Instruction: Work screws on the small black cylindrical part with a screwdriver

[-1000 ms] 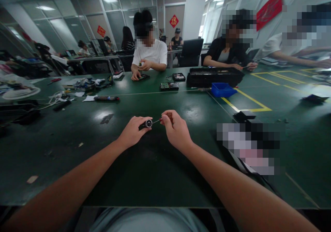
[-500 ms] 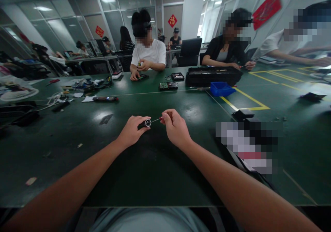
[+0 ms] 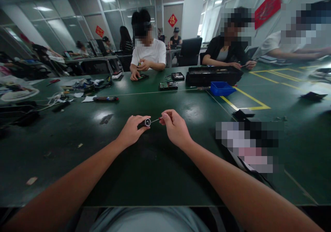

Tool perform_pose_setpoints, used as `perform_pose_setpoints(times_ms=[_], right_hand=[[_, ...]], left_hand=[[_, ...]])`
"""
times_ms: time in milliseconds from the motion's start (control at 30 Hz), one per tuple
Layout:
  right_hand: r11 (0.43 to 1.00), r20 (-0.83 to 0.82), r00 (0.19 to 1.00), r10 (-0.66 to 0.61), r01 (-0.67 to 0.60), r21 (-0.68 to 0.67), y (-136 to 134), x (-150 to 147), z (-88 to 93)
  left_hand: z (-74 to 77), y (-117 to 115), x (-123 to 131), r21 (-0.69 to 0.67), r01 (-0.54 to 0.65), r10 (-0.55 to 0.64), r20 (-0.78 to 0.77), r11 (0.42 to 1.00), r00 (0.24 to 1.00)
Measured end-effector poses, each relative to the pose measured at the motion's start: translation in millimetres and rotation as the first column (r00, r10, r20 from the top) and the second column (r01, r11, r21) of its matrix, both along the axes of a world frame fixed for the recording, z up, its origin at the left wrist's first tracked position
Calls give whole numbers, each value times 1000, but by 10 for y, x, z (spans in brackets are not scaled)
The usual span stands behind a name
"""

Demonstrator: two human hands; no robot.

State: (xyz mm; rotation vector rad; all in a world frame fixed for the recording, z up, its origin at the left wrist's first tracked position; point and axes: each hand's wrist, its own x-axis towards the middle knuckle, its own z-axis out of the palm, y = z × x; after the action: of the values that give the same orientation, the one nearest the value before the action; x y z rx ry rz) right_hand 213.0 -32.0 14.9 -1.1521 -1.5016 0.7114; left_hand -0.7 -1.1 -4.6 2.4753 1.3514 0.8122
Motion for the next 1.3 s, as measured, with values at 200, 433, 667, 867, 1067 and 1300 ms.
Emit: perform_pose_setpoints(times_ms=[200, 433, 667, 867, 1067, 1300], right_hand=[[999, 40, 998, -43, 42, 24, -33, 20, 33], [999, 38, 999, -31, 30, 25, -34, 41, 60], [999, 34, 998, 44, -44, 3, -22, 9, -2], [996, 84, 994, -75, 71, 58, -43, 32, 44], [989, 69, 995, -73, 64, 130, -81, 45, 79], [985, 190, 974, -126, 101, 137, -70, 55, 80]], left_hand=[[24, -12, 6, -26, 31, -31, -23, 999, 999], [16, -16, 2, -38, 34, -34, -21, 999, 999], [-2, -13, 5, -34, 41, -42, -29, 999, 999], [6, -12, 1, -48, 18, -19, -28, 999, 999], [-15, -3, -10, -51, 22, -23, -19, 998, 1000], [-2, -5, -12, -81, 14, -15, -20, 997, 1000]])
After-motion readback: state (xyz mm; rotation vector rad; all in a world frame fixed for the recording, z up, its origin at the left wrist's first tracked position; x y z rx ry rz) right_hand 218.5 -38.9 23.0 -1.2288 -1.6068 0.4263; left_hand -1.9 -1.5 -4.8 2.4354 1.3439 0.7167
